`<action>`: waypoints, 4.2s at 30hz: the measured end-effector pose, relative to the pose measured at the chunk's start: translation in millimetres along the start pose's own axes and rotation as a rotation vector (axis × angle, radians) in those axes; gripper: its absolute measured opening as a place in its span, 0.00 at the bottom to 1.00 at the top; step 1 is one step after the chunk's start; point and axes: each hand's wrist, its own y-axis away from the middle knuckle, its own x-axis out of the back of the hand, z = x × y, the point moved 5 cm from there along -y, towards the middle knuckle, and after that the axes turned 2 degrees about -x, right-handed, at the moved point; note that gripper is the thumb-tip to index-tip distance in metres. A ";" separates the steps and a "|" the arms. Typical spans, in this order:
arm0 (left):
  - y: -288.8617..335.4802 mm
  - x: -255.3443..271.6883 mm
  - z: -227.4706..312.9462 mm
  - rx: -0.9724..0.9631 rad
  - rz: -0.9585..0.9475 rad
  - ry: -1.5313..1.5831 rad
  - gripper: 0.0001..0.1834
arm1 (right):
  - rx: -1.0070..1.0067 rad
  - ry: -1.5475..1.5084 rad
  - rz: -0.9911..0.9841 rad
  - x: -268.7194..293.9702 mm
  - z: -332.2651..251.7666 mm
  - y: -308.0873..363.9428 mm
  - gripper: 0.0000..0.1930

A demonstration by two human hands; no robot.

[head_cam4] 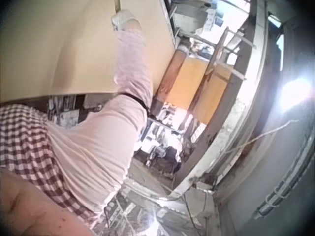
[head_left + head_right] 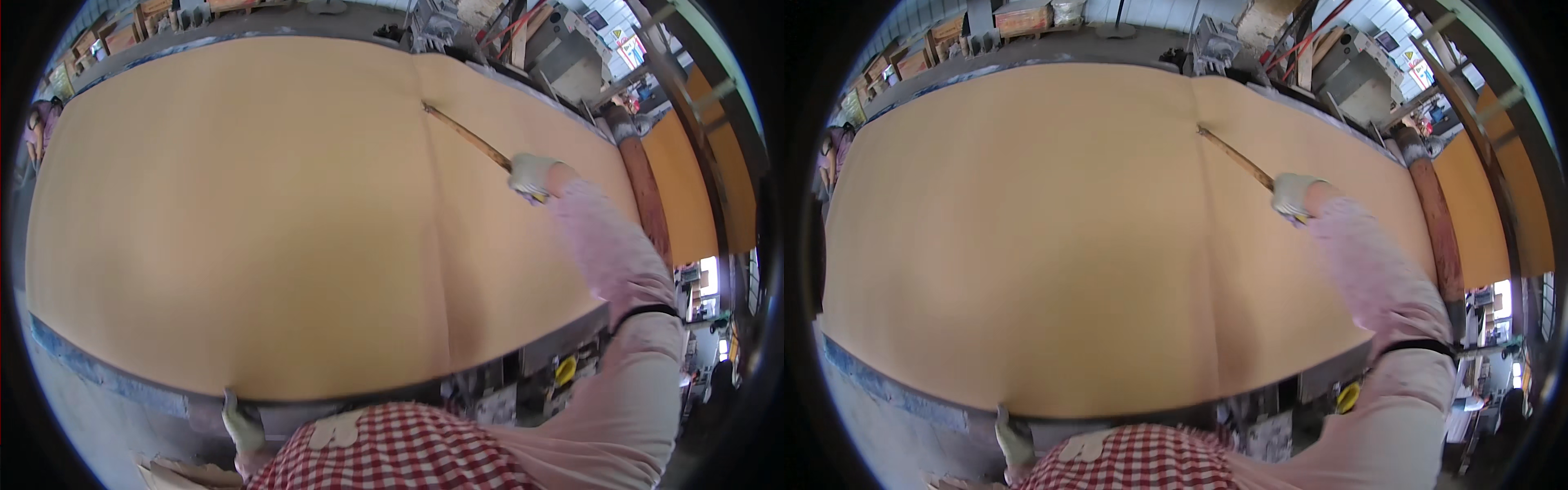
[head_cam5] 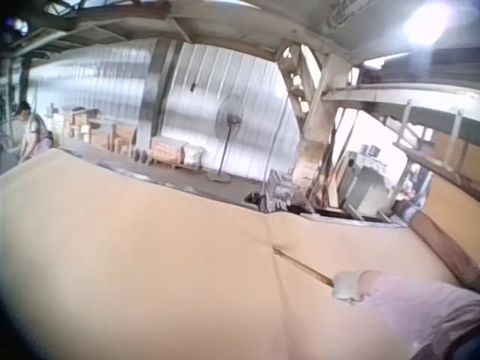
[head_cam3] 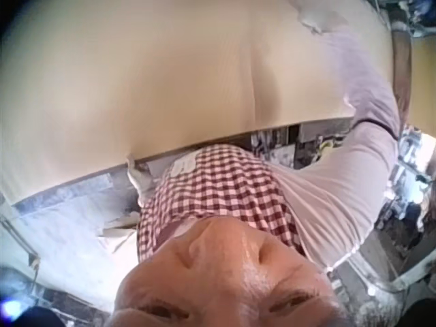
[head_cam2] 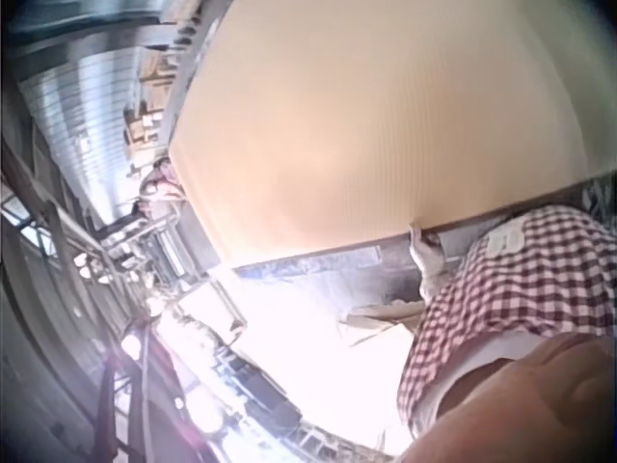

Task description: Handling and aligning thin sheets of veneer or building material as they emerge from a large industrial roller.

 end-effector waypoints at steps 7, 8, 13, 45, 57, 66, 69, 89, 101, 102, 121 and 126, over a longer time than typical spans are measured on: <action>-76.5 87.4 32.8 -0.102 0.077 0.070 0.11 | -0.137 -0.258 -0.336 -152.9 13.9 315.0 0.05; -89.7 102.5 42.5 -0.122 0.107 0.102 0.12 | -0.083 -0.105 -0.310 -171.0 6.6 347.3 0.06; -158.8 142.9 72.7 -0.117 0.145 0.169 0.14 | -0.304 0.021 -0.524 -264.2 13.7 511.8 0.09; 113.7 -75.1 213.6 -0.850 -0.283 0.007 0.15 | 0.496 -0.852 0.738 -349.2 -44.8 123.4 0.14; 5.3 -19.9 -114.7 0.224 -0.538 0.389 0.21 | 0.536 -1.059 0.022 -310.6 -144.1 218.6 0.12; -32.1 -0.2 27.1 -0.012 -0.452 0.405 0.24 | 1.261 -0.201 0.270 -132.7 -197.4 417.4 0.06; -17.0 -11.3 13.8 0.032 -0.425 0.453 0.24 | 1.445 -0.214 0.386 -133.0 -233.3 457.4 0.12; 9.0 -50.4 -48.2 0.231 -0.422 0.440 0.28 | 1.660 -0.594 0.621 -136.3 -188.9 467.7 0.13; 10.1 -62.4 -98.7 0.169 -0.404 -0.212 0.21 | 0.703 -0.713 0.521 -179.7 -94.8 288.1 0.12; 9.1 -55.4 -81.9 0.125 -0.361 -0.263 0.21 | 0.688 -0.846 0.613 -186.0 -79.0 277.1 0.12; 29.1 -84.1 -63.6 0.325 -0.198 0.124 0.24 | -0.168 -0.592 0.640 -108.3 132.5 -88.5 0.16; 23.0 -99.3 -68.5 0.408 0.052 0.070 0.19 | -0.063 -0.353 0.709 7.9 91.7 -254.7 0.14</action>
